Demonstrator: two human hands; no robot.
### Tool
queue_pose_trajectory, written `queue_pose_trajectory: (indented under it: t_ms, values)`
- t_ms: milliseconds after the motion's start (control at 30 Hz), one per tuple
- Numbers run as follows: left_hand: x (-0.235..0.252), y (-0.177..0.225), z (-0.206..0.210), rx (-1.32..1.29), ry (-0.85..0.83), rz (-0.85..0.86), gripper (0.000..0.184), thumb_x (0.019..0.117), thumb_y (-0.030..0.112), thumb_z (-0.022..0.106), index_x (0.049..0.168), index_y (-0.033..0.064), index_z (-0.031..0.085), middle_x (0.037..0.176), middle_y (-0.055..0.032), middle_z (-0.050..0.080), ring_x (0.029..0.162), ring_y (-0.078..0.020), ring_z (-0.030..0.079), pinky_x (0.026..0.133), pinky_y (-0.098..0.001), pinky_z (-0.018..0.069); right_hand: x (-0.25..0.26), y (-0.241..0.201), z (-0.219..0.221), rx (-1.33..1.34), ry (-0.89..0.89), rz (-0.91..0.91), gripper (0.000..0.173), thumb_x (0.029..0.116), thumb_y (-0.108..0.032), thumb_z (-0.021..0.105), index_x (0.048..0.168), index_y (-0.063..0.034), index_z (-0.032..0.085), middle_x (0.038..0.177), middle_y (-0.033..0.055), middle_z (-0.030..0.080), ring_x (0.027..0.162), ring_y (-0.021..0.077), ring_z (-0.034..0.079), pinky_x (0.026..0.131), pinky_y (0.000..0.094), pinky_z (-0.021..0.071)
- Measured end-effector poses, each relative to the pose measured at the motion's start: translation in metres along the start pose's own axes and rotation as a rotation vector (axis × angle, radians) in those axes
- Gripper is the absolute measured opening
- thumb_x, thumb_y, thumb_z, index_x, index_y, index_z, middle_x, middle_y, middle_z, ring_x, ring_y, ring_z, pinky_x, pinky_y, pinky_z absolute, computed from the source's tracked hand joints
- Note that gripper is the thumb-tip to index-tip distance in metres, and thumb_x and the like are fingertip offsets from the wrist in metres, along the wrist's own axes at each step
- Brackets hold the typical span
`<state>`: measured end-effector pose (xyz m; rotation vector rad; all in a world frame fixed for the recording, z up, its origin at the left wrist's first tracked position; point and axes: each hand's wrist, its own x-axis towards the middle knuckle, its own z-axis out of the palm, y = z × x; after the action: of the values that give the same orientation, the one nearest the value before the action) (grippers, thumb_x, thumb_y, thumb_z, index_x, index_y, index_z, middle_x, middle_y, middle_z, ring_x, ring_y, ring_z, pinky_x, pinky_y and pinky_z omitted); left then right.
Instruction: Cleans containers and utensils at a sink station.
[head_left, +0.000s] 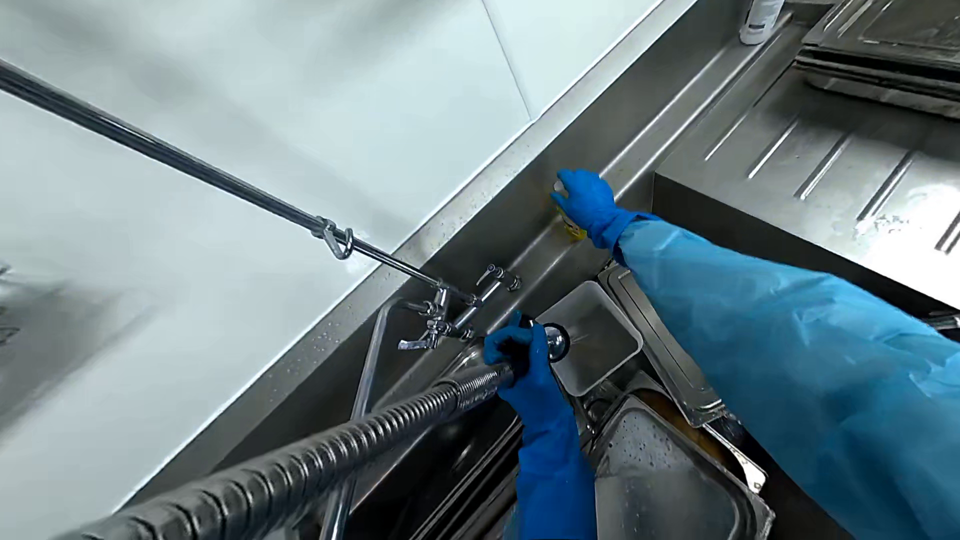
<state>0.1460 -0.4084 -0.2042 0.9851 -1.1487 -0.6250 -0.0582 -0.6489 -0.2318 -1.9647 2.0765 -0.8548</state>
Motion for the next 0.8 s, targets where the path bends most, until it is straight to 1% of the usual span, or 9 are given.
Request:
queue_pose_trajectory:
  t_ms: [33, 100, 267, 333, 433, 500, 567, 667, 800]
  values:
    - [-0.002, -0.001, -0.003, -0.01, -0.02, -0.015, 0.017, 0.0848, 0.001, 0.066, 0.097, 0.0107, 0.059, 0.084, 0.0035, 0.064, 0.087, -0.0107, 0.067, 0.108, -0.0393, 0.0514, 0.003, 0.0, -0.005, -0.05, -0.016, -0.038, 0.041, 0.1006, -0.045, 0.059, 0.115, -0.0078, 0.069, 0.108, 0.018, 0.07, 0.106, 0.0378, 0.069, 0.084, 0.058, 0.0571]
    - [-0.006, -0.006, -0.008, -0.004, -0.048, -0.012, 0.02, 0.0855, 0.001, 0.066, 0.099, 0.0127, 0.059, 0.087, 0.0048, 0.065, 0.09, -0.0099, 0.067, 0.109, -0.038, 0.0507, 0.009, -0.003, -0.018, -0.144, -0.062, -0.078, 0.046, 0.1002, -0.049, 0.059, 0.107, -0.0041, 0.069, 0.107, 0.02, 0.07, 0.106, 0.0401, 0.068, 0.081, 0.0599, 0.0565]
    - [-0.015, -0.013, -0.015, -0.021, -0.079, -0.01, 0.021, 0.0853, -0.001, 0.066, 0.101, 0.0106, 0.06, 0.086, 0.0021, 0.065, 0.086, -0.0125, 0.067, 0.109, -0.0417, 0.0511, 0.027, -0.01, -0.037, -0.281, -0.254, 0.007, 0.062, 0.0956, -0.061, 0.057, 0.108, -0.001, 0.07, 0.114, 0.0236, 0.069, 0.112, 0.0437, 0.066, 0.081, 0.0645, 0.0546]
    - [-0.018, -0.011, -0.016, -0.021, -0.076, -0.016, 0.022, 0.0846, -0.003, 0.067, 0.101, 0.0103, 0.06, 0.086, 0.0016, 0.065, 0.086, -0.0129, 0.067, 0.107, -0.0418, 0.0516, 0.032, -0.019, -0.048, -0.329, -0.353, 0.018, 0.058, 0.0972, -0.055, 0.056, 0.102, 0.0015, 0.07, 0.109, 0.0259, 0.069, 0.107, 0.0451, 0.067, 0.079, 0.067, 0.0533]
    - [-0.019, -0.008, -0.015, -0.014, -0.058, -0.034, 0.02, 0.0834, 0.0, 0.07, 0.098, 0.0103, 0.062, 0.09, 0.0001, 0.068, 0.098, -0.0176, 0.069, 0.108, -0.0439, 0.0522, 0.036, -0.036, -0.069, -0.411, -0.534, -0.063, 0.041, 0.0967, -0.039, 0.061, 0.085, -0.0005, 0.07, 0.094, 0.0218, 0.069, 0.093, 0.0408, 0.068, 0.074, 0.0652, 0.0524]
    - [-0.018, -0.005, -0.011, -0.022, -0.047, -0.055, 0.019, 0.0829, 0.001, 0.071, 0.097, 0.0103, 0.062, 0.091, 0.0, 0.068, 0.103, -0.0182, 0.069, 0.108, -0.0426, 0.0526, 0.033, -0.051, -0.094, -0.478, -0.672, -0.149, 0.025, 0.0992, -0.027, 0.062, 0.1, -0.0056, 0.074, 0.104, 0.0171, 0.071, 0.102, 0.0362, 0.068, 0.084, 0.0624, 0.0519]
    - [-0.016, -0.002, -0.007, -0.036, -0.045, -0.078, 0.02, 0.0824, 0.0, 0.071, 0.097, 0.011, 0.061, 0.092, 0.0012, 0.068, 0.104, -0.0163, 0.069, 0.108, -0.0395, 0.052, 0.022, -0.07, -0.121, -0.488, -0.752, -0.159, 0.025, 0.1029, -0.024, 0.06, 0.114, -0.0072, 0.075, 0.114, 0.0166, 0.071, 0.111, 0.0351, 0.066, 0.092, 0.0611, 0.0494]
    - [-0.016, -0.008, -0.004, -0.054, -0.033, -0.065, 0.017, 0.0845, 0.003, 0.073, 0.098, 0.0096, 0.063, 0.095, -0.0013, 0.069, 0.104, -0.0191, 0.069, 0.108, -0.0433, 0.0524, 0.015, -0.086, -0.138, -0.484, -0.723, -0.119, 0.028, 0.1017, -0.028, 0.062, 0.114, -0.0056, 0.074, 0.117, 0.0179, 0.071, 0.113, 0.0358, 0.066, 0.096, 0.061, 0.0479]
    - [-0.023, -0.004, 0.0, -0.037, -0.008, -0.105, 0.021, 0.0824, 0.002, 0.074, 0.099, 0.0086, 0.064, 0.098, -0.0021, 0.07, 0.104, -0.0173, 0.069, 0.1, -0.0384, 0.0568, 0.022, -0.098, -0.138, -0.571, -0.79, -0.072, 0.034, 0.101, -0.033, 0.065, 0.11, -0.0007, 0.073, 0.113, 0.0221, 0.07, 0.111, 0.039, 0.065, 0.093, 0.0626, 0.0475]
